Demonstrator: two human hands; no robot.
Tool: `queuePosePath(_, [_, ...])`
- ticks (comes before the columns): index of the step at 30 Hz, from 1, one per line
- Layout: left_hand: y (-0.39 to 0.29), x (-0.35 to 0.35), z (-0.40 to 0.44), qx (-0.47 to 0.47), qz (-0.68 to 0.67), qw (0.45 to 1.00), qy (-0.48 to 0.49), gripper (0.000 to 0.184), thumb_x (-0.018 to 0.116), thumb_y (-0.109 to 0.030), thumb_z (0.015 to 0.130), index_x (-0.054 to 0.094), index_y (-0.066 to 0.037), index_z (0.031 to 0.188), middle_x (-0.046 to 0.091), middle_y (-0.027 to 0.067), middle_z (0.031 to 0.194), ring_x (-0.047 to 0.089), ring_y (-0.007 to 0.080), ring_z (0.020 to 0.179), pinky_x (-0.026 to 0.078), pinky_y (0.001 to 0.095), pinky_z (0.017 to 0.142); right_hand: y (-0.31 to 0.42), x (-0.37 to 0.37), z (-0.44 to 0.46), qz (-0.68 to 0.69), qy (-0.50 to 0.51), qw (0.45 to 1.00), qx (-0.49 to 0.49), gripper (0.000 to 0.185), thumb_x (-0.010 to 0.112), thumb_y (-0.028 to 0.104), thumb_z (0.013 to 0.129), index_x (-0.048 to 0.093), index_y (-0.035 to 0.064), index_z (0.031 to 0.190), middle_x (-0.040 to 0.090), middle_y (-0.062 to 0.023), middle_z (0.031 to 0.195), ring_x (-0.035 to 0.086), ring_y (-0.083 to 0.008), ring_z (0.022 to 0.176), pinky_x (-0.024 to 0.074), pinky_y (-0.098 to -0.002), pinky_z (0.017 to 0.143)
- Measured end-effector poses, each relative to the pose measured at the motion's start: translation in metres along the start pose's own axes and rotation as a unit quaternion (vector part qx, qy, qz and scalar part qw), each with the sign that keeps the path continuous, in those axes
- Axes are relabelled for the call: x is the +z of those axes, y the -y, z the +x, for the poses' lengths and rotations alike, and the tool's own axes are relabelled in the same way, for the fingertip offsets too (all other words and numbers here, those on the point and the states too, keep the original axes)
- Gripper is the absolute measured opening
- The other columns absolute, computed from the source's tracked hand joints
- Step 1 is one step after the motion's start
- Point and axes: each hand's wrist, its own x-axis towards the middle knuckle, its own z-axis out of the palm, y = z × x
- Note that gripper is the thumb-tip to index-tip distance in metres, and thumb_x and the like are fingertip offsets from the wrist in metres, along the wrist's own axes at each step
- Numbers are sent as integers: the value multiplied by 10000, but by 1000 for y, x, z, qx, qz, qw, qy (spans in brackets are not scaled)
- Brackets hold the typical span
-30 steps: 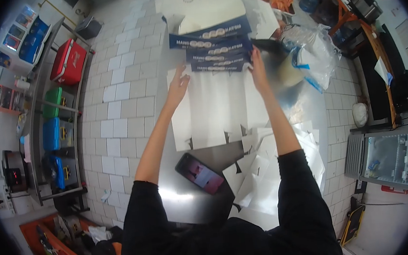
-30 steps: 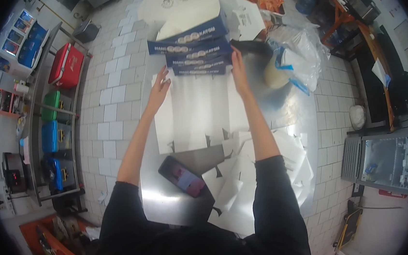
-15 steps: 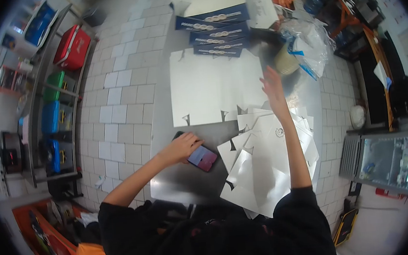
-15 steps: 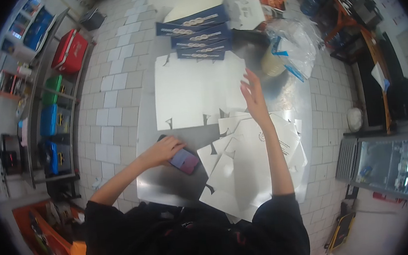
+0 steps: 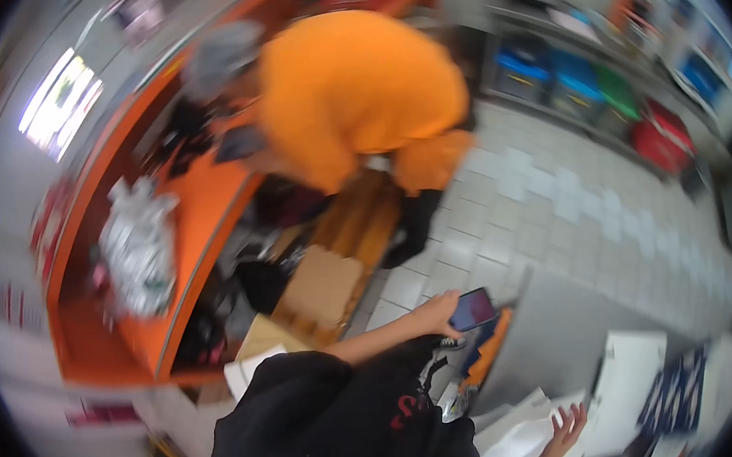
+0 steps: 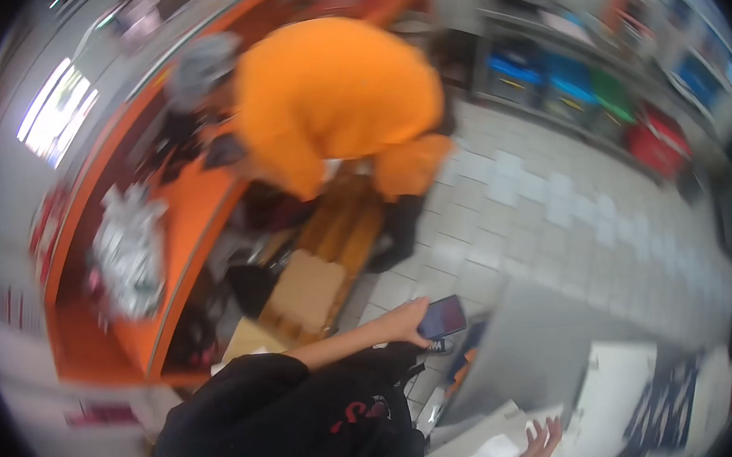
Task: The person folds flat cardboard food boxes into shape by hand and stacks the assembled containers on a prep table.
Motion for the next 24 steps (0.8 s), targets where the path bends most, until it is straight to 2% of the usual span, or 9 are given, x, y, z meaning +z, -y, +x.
queuePosePath(3, [94, -27, -131, -218, -37, 975, 11, 882, 753, -558, 547, 475, 153, 989, 500, 301, 982, 547, 397, 845, 455, 413, 756, 59, 38, 0, -54, 118, 991, -26, 449, 485, 214, 921, 363, -41, 1269, 491, -216, 1163, 536, -305, 1015, 463, -366, 874])
queuePosePath(4, [132, -24, -178, -224, 21, 970, -87, 764, 753, -525, 555, 535, 67, 986, 553, 234, 891, 558, 365, 796, 461, 395, 725, 73, 52, 1, -47, 178, 982, -33, 408, 456, 203, 932, 386, -42, 1252, 498, -210, 1157, 548, -298, 999, 476, -369, 856])
queuePosePath(5, [170, -32, -222, -292, 23, 954, -61, 764, 760, -525, 536, 569, 47, 1006, 563, 227, 927, 565, 348, 814, 466, 390, 732, 85, 67, 3, -40, 231, 971, -38, 373, 427, 191, 944, 408, -42, 1234, 505, -204, 1151, 560, -291, 984, 488, -372, 837])
queuePosePath(6, [156, -77, -252, -419, -46, 902, -91, 771, 768, -527, 511, 572, 61, 970, 566, 234, 959, 561, 333, 889, 467, 381, 770, 93, 82, 7, -44, 242, 968, -48, 373, 427, 191, 944, 408, -42, 1234, 505, -204, 1151, 560, -291, 984, 488, -372, 837])
queuePosePath(7, [163, -105, -275, -456, -13, 880, -130, 922, 775, -547, 477, 501, 148, 1018, 576, 245, 896, 590, 359, 868, 495, 381, 736, 93, 96, 20, -51, 274, 959, -49, 360, 416, 182, 947, 413, -42, 1230, 511, -205, 1144, 562, -288, 983, 487, -366, 835])
queuePosePath(10, [247, -151, -342, -565, 130, 781, -233, 950, 822, -487, 463, 351, 67, 1073, 528, 245, 1008, 573, 391, 916, 494, 416, 780, 109, 140, 34, -89, 326, 938, -74, 336, 406, 172, 952, 436, -34, 1216, 535, -191, 1119, 569, -263, 979, 484, -345, 829])
queuePosePath(14, [356, -225, -390, -519, 342, 731, -282, 1046, 827, -518, 436, 337, 71, 1148, 522, 238, 1066, 528, 371, 1031, 464, 405, 848, 121, 204, 42, -169, 387, 898, -125, 311, 432, 184, 945, 483, -13, 1180, 570, -152, 1084, 581, -210, 952, 483, -317, 816])
queuePosePath(19, [451, -298, -415, -646, 277, 662, -259, 956, 823, -484, 461, 392, 45, 1131, 496, 180, 1078, 521, 325, 1017, 456, 381, 847, 112, 238, 12, -256, 433, 862, -69, 296, 454, 215, 941, 546, -7, 1113, 612, -120, 993, 604, -183, 882, 488, -290, 757])
queuePosePath(24, [545, -304, -466, -640, 262, 696, -195, 1132, 775, -554, 473, 322, 130, 1253, 389, 263, 1286, 379, 367, 1207, 322, 389, 1012, 102, 244, -26, -208, 398, 893, 22, 308, 464, 230, 937, 548, -1, 1122, 634, -101, 932, 621, -182, 820, 489, -287, 737])
